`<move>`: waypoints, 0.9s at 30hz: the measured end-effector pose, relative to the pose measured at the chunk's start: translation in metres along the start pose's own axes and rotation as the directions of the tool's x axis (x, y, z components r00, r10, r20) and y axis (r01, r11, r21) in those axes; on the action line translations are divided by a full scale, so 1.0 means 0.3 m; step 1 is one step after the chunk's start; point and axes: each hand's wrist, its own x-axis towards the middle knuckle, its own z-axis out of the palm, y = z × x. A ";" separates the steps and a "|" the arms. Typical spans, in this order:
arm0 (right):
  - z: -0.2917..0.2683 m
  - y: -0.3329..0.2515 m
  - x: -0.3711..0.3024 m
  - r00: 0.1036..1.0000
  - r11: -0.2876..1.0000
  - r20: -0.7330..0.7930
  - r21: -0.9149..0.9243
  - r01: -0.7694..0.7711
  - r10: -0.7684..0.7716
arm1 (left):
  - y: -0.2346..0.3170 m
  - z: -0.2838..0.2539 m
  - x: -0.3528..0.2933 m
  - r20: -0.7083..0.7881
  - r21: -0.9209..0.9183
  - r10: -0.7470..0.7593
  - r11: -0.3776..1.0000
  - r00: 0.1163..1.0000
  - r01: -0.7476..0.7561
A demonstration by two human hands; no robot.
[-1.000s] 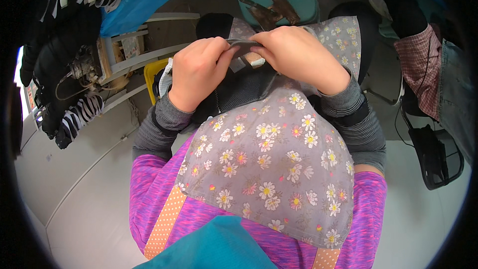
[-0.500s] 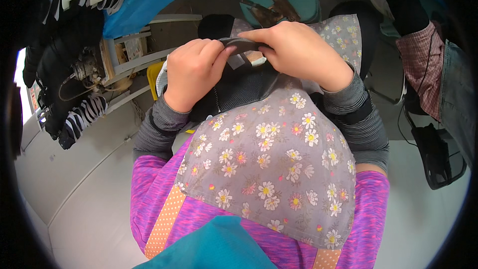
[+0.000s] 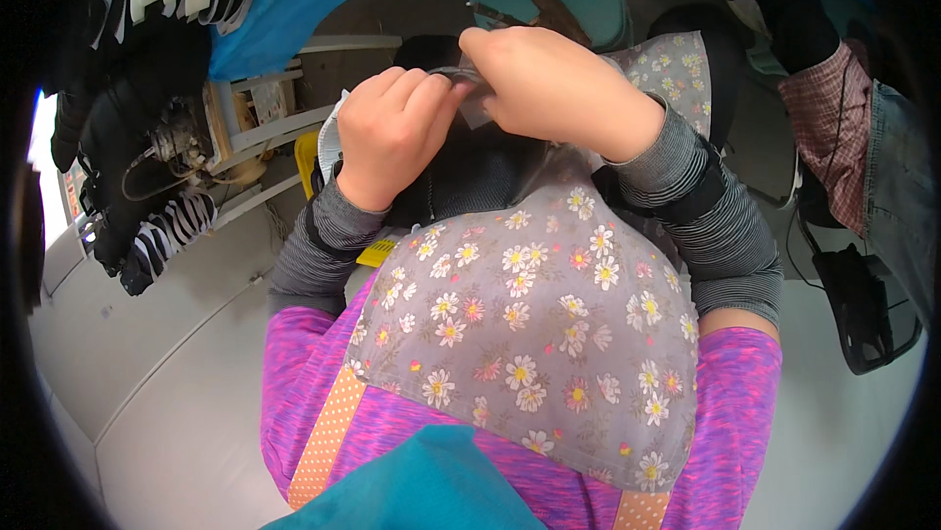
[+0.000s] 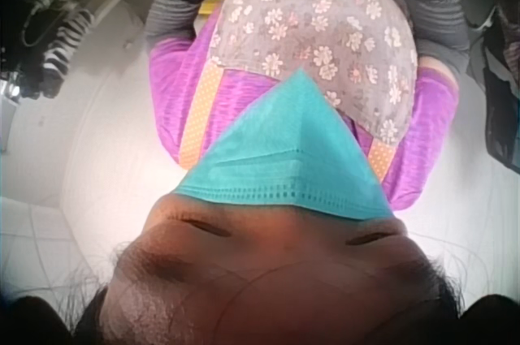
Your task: Inserting foam padding and assembling internal components for shoe uppers at a manufacturing station.
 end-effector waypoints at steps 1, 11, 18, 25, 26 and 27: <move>0.001 -0.004 -0.005 1.000 1.000 -0.001 0.000 0.001 -0.001 | -0.004 -0.001 0.001 0.017 0.015 0.005 1.000 1.000 -0.005; -0.022 -0.030 0.002 0.998 0.992 0.064 -0.126 0.025 -0.017 | -0.015 0.018 -0.030 -0.079 -0.032 0.032 0.999 0.996 -0.035; -0.002 -0.022 -0.017 1.000 0.983 -0.012 -0.186 -0.001 -0.002 | -0.039 -0.001 -0.031 -0.014 0.018 -0.067 0.998 0.998 0.068; -0.003 0.015 -0.030 0.995 0.992 -0.040 -0.087 -0.096 0.092 | -0.008 -0.047 -0.057 0.160 0.110 -0.261 0.963 0.952 0.246; 0.003 0.024 -0.031 0.994 0.991 -0.058 -0.095 -0.094 0.089 | -0.007 -0.036 -0.071 0.158 0.114 -0.265 0.962 0.951 0.249; 0.009 0.033 -0.033 0.993 0.990 -0.077 -0.104 -0.093 0.086 | -0.008 -0.015 -0.096 0.104 0.110 -0.337 0.939 0.936 0.326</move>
